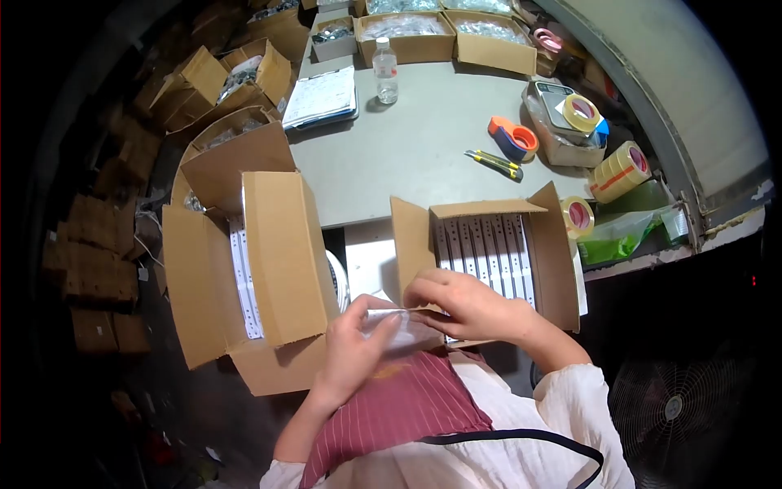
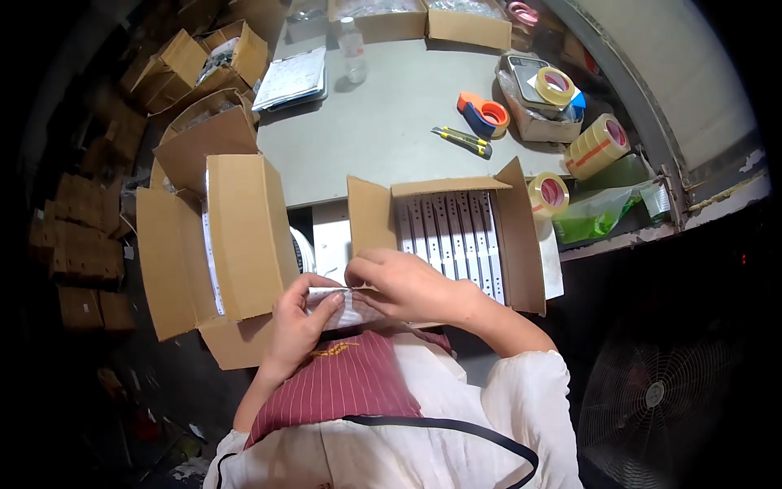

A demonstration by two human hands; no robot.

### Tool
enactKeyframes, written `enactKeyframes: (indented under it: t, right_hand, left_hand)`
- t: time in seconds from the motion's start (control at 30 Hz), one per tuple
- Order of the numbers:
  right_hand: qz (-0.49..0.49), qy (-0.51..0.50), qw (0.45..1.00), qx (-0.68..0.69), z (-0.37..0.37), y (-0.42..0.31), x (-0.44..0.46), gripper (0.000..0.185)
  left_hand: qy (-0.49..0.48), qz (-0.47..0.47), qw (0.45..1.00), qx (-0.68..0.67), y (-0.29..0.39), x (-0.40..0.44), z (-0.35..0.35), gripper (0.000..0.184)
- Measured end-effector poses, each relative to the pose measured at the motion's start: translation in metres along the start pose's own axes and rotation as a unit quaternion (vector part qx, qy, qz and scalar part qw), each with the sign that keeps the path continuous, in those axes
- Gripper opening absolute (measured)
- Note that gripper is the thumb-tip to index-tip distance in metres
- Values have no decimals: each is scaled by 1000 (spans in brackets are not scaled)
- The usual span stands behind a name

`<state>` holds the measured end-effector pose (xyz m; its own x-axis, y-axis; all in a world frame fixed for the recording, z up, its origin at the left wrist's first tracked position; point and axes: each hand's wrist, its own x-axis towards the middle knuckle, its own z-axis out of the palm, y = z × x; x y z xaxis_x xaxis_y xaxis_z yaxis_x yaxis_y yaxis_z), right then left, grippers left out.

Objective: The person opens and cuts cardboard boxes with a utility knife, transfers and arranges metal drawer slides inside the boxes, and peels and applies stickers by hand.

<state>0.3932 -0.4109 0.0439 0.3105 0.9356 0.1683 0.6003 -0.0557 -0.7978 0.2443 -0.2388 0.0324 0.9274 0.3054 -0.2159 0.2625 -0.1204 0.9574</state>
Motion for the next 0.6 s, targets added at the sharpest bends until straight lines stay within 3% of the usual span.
enactKeyframes:
  t: [0.13,0.3,0.4,0.47,0.53,0.6]
  right_hand:
    - [-15,26,999,-24,13,2,0,18]
    - [-96,87,978,-164,31,10,-10,30]
    - [-87,84,982,-142,19,12,-21,28]
    - [-54,149,978,-133,-6,51,-32,27]
    - [109,119,962,-221,-45,106,-53,24]
    - [199,90,930,-296,-71,164,-81,17]
  left_hand:
    - [-2,11,1000,21,-5,0,-2,14]
    - [-5,-34,999,-34,-18,5,-1,14]
    - [7,-44,999,-29,-23,9,-3,13]
    - [25,-41,999,-22,-24,11,-5,13]
    - [21,-51,998,-39,-30,10,-8,14]
    - [12,-51,998,-44,-35,11,-9,14]
